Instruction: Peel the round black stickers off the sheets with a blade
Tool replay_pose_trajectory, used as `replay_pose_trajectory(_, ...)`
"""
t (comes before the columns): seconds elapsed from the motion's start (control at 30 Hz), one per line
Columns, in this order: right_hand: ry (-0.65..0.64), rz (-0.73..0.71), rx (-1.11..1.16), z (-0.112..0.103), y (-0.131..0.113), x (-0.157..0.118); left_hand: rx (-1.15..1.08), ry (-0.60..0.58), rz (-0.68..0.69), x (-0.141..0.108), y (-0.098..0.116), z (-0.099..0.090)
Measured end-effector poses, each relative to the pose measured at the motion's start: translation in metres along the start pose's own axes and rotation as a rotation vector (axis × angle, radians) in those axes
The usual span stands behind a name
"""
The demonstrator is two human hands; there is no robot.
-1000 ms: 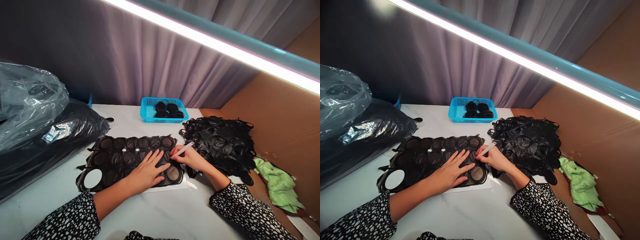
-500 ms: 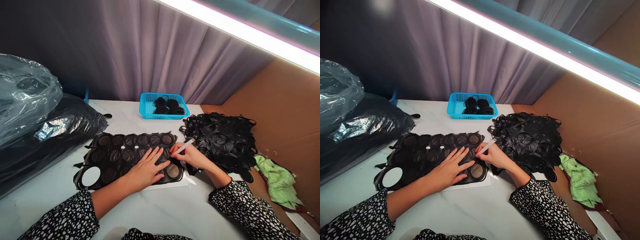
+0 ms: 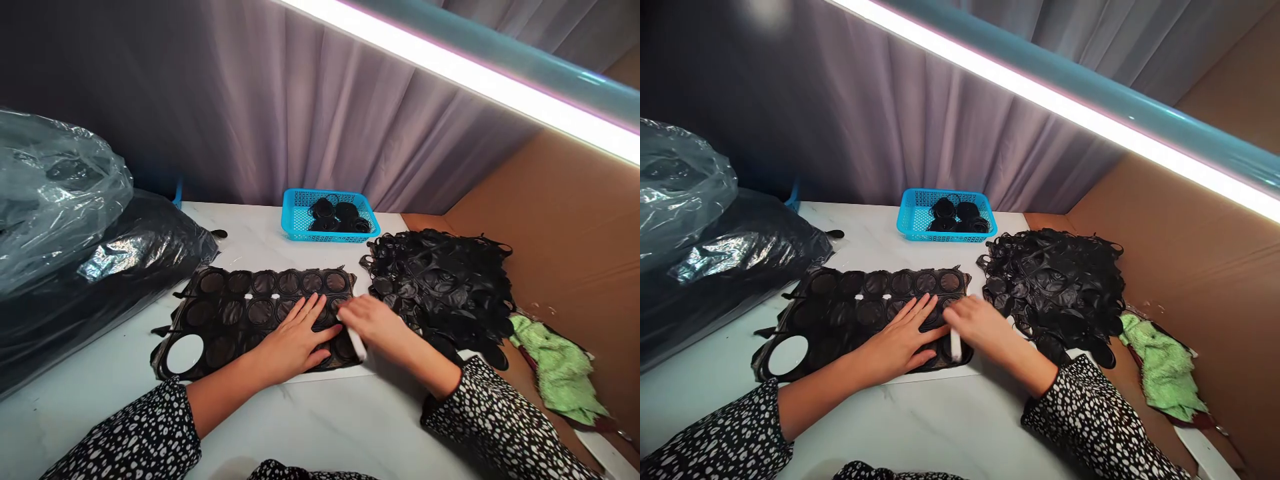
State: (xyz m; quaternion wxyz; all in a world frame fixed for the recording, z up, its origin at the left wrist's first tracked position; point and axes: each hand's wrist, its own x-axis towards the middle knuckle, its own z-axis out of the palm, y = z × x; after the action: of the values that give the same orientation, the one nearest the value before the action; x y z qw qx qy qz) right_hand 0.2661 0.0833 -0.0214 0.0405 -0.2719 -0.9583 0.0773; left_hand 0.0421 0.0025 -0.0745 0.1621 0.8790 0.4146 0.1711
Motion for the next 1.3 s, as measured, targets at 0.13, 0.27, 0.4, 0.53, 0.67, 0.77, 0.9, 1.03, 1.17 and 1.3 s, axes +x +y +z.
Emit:
replay_pose_trajectory(0.13,0.388,0.457,0.044,-0.006,0.051,0.012,0.022,-0.013,0.003,0.001,0.001,-0.002)
replay_pose_trajectory(0.27,0.362,0.449,0.427,-0.002,0.065,0.03,0.048,0.002,-0.043,0.009,0.001,-0.005)
replay_pose_trajectory(0.4,0.161,0.358,0.681,0.01,0.047,0.039,0.054,0.063,-0.065,0.018,0.0,-0.004)
replay_pose_trajectory(0.53,0.065,0.366,0.839,0.012,0.043,0.039,0.055,0.026,-0.054,0.021,-0.001,0.001)
replay_pose_trajectory(0.67,0.037,0.363,0.855,0.012,0.046,0.04,0.036,0.029,-0.054,0.019,-0.002,0.004)
replay_pose_trajectory(0.77,0.03,0.357,0.841,0.013,0.047,0.041,0.021,0.039,-0.048,0.019,-0.003,0.005)
replay_pose_trajectory(0.9,0.026,0.349,0.812,0.011,0.048,0.041,0.033,0.022,-0.046,0.019,-0.003,0.004)
replay_pose_trajectory(1.03,0.048,0.246,0.669,0.01,0.039,0.039,0.024,0.016,-0.053,0.019,-0.001,0.003)
replay_pose_trajectory(1.17,0.013,0.089,0.268,0.015,0.028,0.038,0.004,0.036,-0.057,0.019,0.0,0.003)
replay_pose_trajectory(1.3,0.259,0.3,0.007,0.002,0.053,0.033,0.025,0.024,-0.047,0.021,-0.002,0.002)
